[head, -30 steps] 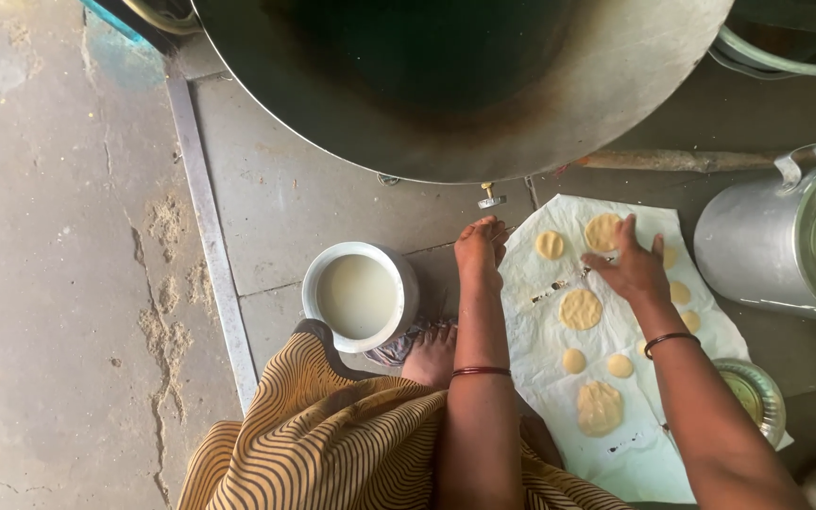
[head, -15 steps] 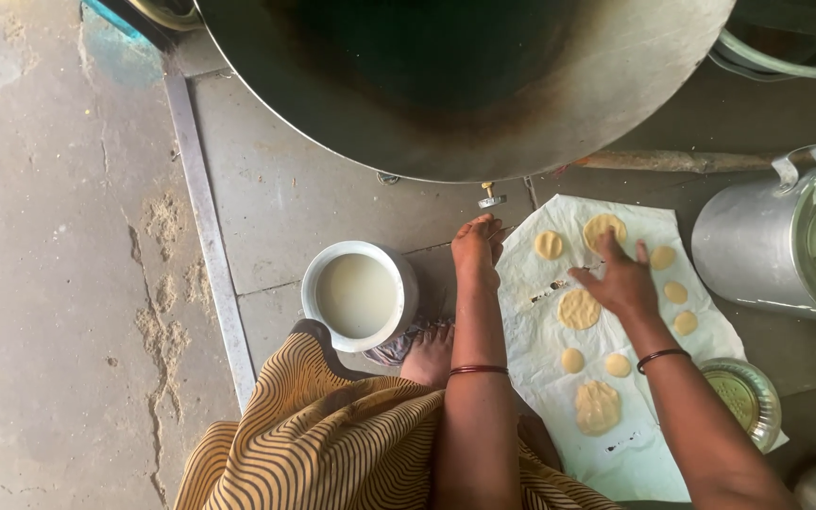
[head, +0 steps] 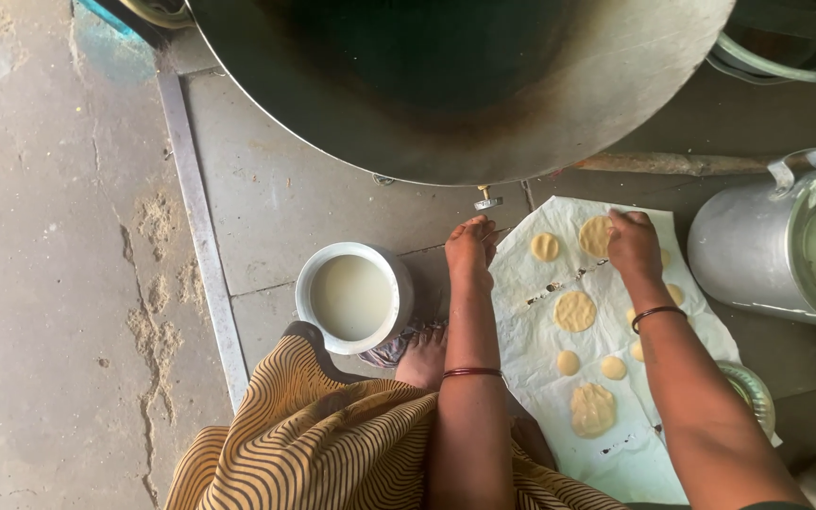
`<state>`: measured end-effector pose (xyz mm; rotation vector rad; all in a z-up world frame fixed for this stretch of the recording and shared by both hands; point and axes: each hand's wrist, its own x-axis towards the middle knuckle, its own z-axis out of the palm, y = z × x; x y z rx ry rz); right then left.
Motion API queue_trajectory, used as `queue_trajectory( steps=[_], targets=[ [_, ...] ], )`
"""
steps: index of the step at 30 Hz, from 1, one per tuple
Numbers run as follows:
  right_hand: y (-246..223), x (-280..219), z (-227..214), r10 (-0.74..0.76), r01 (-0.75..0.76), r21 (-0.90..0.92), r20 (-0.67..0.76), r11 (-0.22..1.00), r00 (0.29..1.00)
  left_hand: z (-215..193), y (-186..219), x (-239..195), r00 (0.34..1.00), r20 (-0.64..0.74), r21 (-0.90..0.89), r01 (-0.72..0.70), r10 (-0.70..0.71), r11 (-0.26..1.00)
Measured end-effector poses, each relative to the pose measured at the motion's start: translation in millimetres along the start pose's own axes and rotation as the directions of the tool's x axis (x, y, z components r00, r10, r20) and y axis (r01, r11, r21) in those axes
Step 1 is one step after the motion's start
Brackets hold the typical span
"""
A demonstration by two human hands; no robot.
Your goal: The person flattens small dough balls by hand and places them into a large wok of hot oil to fry. They use a slotted spoon to turn the pieces and remove them when cooked, placing them into a nearby bowl.
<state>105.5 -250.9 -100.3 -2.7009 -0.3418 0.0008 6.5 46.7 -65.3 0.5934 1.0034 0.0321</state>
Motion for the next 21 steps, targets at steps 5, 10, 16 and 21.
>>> queue_trajectory(
  steps=[5, 10, 16, 21],
  targets=[
    [1.2, 7.5, 9.6, 0.164, -0.166, 0.035, 0.051, 0.986, 0.985, 1.2, 1.1, -3.5, 1.000, -0.009, 0.014, 0.003, -0.002, 1.000],
    [3.4, 27.1, -0.2, 0.197, -0.200, 0.011, 0.122, 0.980, 0.973, 2.5, 3.6, -5.6, 1.000, -0.008, 0.001, -0.011, 0.011, 1.000],
    [-1.2, 22.0, -6.5, 0.250, -0.252, -0.021, 0.252, 0.967, 0.935, 6.7, 3.1, -6.5, 1.000, -0.004, 0.005, 0.002, -0.002, 1.000],
    [4.9, 24.0, -13.9, 0.149, -0.183, 0.049, 0.392, 0.982, 0.908, 9.2, 2.2, -11.5, 1.000, 0.006, 0.012, 0.012, -0.012, 1.000]
  ],
)
